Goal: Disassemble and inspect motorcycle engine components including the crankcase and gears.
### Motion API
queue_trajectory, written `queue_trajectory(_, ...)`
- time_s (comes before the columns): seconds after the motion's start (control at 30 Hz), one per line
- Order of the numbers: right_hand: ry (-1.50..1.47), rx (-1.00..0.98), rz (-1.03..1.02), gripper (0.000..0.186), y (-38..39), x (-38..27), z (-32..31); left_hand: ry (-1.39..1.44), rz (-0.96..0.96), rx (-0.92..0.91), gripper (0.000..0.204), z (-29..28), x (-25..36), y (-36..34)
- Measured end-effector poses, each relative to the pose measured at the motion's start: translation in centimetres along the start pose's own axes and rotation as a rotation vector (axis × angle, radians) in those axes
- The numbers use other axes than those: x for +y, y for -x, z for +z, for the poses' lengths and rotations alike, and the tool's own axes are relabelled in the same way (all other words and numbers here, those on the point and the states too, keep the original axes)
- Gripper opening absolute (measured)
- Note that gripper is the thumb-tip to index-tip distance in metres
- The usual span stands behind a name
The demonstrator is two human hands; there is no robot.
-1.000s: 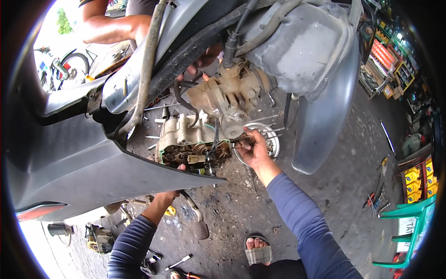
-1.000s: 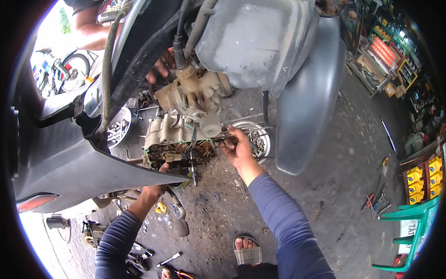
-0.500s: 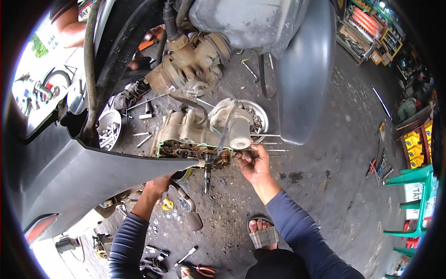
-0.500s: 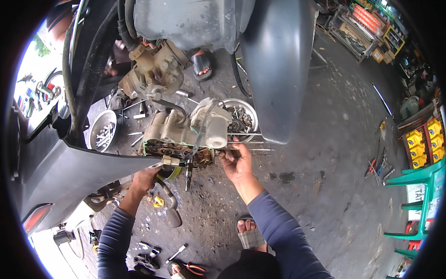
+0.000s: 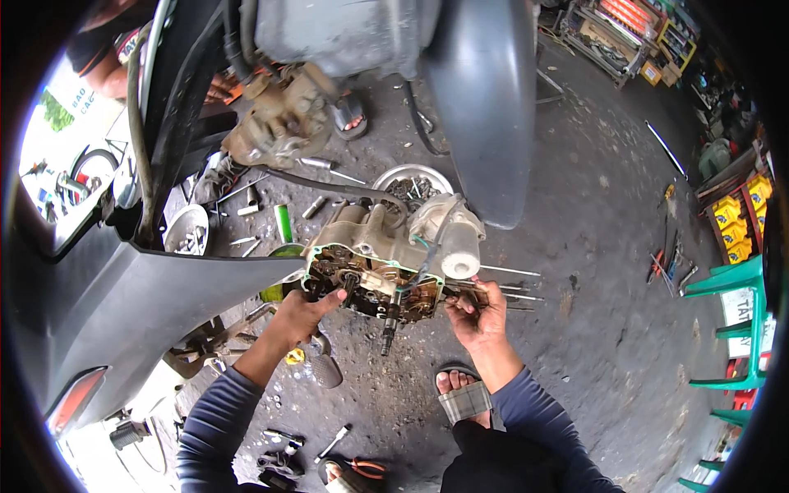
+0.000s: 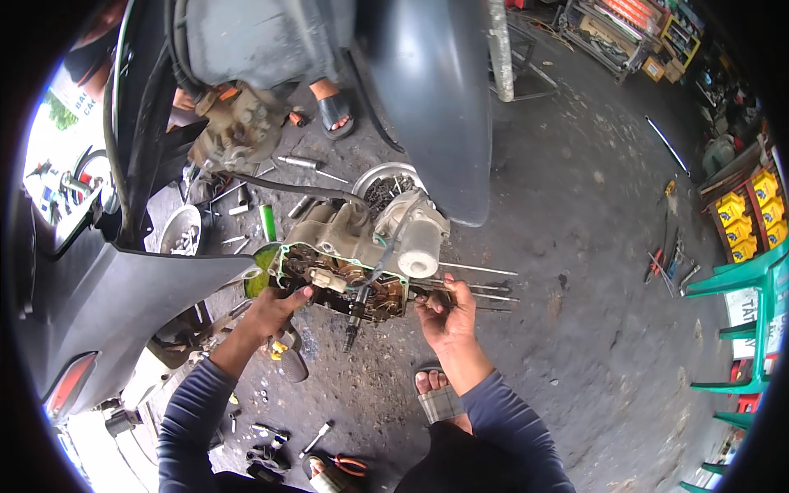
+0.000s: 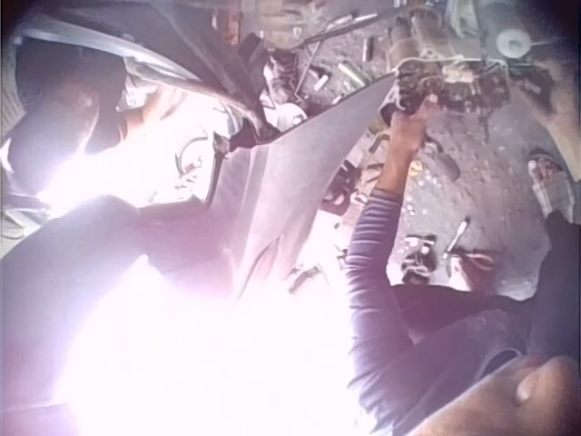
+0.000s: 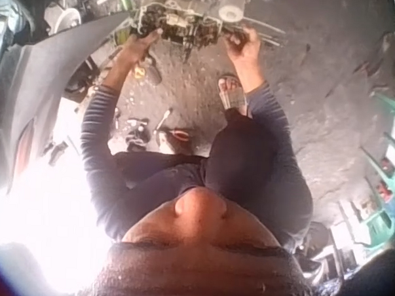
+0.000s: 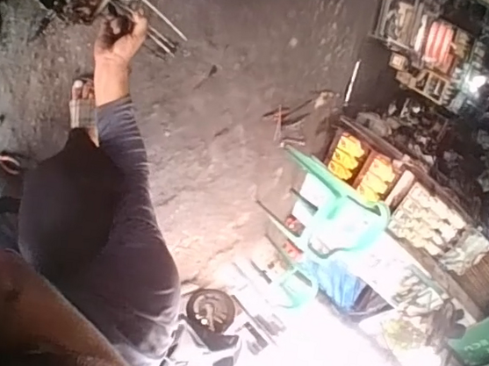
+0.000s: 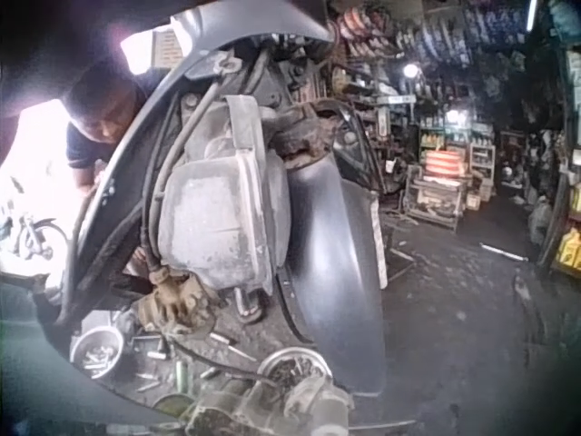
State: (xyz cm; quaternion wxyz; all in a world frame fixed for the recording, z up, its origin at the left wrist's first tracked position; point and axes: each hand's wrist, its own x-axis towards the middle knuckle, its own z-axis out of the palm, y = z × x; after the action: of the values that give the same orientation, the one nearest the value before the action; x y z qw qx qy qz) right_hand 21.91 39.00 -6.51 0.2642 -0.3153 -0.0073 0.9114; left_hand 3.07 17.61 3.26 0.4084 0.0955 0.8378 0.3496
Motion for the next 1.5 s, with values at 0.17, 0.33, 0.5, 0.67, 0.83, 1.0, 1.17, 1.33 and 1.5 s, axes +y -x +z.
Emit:
queue_trajectory(0.17,0.034,0.108,0.009,0.01,2.2,-0.2,0.2,-0.065,-0.117,-0.079,0.069,-0.2,-0.4,1.0)
queue_trajectory(0.33,-0.002,0.205,0.061,0.013,4.4,0.0,-1.0,0.039,-0.052,-0.146,0.069,0.2,-0.1,1.9)
queue_trajectory(0.5,-0.13,0.256,0.034,0.02,7.4,-0.7,-2.7,-0.204,0.048,-0.221,0.064,0.9,0.9,1.6)
queue_trajectory(0.67,-0.285,0.253,0.045,0.016,10.5,-1.9,-4.1,-0.358,0.055,-0.272,0.062,2.8,4.6,2.3)
queue_trajectory(0.83,-0.369,0.258,-0.068,0.016,14.6,-3.9,-6.0,-0.334,-0.067,-0.296,0.063,6.4,6.9,4.0)
queue_trajectory(1.0,-0.288,0.332,-0.206,0.014,20.7,-8.2,-7.7,-0.395,-0.153,-0.345,0.062,11.2,3.2,8.2)
queue_trajectory(1.17,-0.238,0.364,-0.275,0.024,27.4,-13.4,-7.0,-0.093,-0.113,-0.348,0.06,16.1,-1.5,14.3)
queue_trajectory(1.33,-0.181,0.392,-0.382,0.044,33.4,-20.4,-9.0,-0.225,0.097,-0.38,0.05,23.1,6.4,18.5)
queue_trajectory(1.5,-0.15,0.398,-0.462,0.062,35.3,-28.7,-4.7,-0.212,0.098,-0.548,0.039,26.8,17.0,17.4)
